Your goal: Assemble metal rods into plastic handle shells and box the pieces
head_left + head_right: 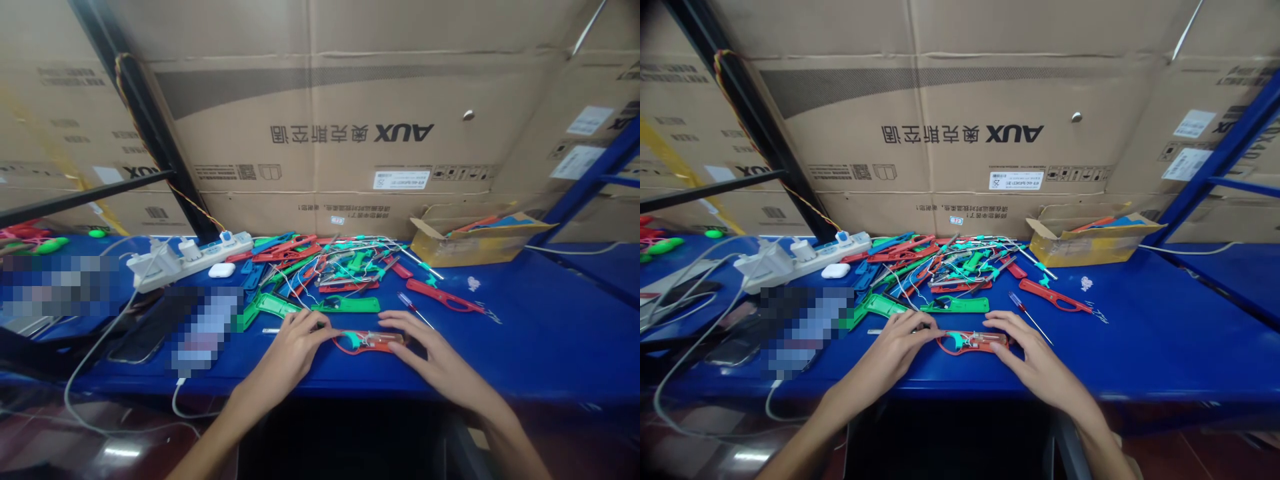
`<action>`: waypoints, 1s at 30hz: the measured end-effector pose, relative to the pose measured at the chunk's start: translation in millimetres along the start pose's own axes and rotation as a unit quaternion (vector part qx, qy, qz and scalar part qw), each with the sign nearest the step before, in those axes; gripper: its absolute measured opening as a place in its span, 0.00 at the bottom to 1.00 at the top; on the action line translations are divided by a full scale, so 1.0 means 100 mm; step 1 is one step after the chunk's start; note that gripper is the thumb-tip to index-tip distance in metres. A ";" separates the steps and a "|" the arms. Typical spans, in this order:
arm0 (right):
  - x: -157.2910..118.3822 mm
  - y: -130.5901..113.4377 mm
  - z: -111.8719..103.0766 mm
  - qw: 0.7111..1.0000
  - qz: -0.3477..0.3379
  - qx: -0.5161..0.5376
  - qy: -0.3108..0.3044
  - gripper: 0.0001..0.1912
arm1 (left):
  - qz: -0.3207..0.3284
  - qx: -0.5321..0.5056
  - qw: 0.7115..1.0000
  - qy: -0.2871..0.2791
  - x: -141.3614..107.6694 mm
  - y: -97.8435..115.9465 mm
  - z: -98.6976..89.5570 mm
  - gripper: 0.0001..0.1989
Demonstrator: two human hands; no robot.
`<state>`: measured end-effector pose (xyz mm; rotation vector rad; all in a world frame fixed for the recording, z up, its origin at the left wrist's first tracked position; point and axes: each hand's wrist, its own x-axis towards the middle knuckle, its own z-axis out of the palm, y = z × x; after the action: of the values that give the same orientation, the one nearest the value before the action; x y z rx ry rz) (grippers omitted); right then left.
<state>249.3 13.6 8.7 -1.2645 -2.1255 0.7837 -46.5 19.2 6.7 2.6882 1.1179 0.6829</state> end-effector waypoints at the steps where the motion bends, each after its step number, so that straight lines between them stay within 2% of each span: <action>1: 0.02 -0.01 0.02 1.000 -0.015 -0.013 -0.005 0.18 | 0.001 -0.002 1.000 -0.002 0.00 0.00 0.00 0.24; 6: 0.07 -0.03 0.08 0.994 -0.077 -0.065 -0.043 0.18 | -0.001 -0.001 1.000 -0.013 0.02 -0.01 0.01 0.24; 15: 0.04 0.02 0.09 0.988 -0.113 -0.101 -0.026 0.19 | -0.009 -0.004 1.000 -0.010 0.00 0.01 0.01 0.17; 18: 0.03 -0.02 0.08 0.988 -0.113 -0.104 -0.027 0.18 | 0.006 -0.008 1.000 -0.009 0.00 0.00 0.01 0.18; 23: 0.00 -0.10 0.06 0.986 -0.094 -0.124 -0.057 0.22 | 0.003 -0.015 1.000 -0.019 0.00 0.01 0.01 0.20; 30: 0.00 -0.12 0.10 0.983 -0.096 -0.152 -0.041 0.22 | 0.000 -0.016 1.000 -0.027 0.00 0.02 0.02 0.20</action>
<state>235.5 6.6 10.6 -1.1656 -2.4617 0.4486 -44.0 18.4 5.2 2.6641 1.0849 0.6196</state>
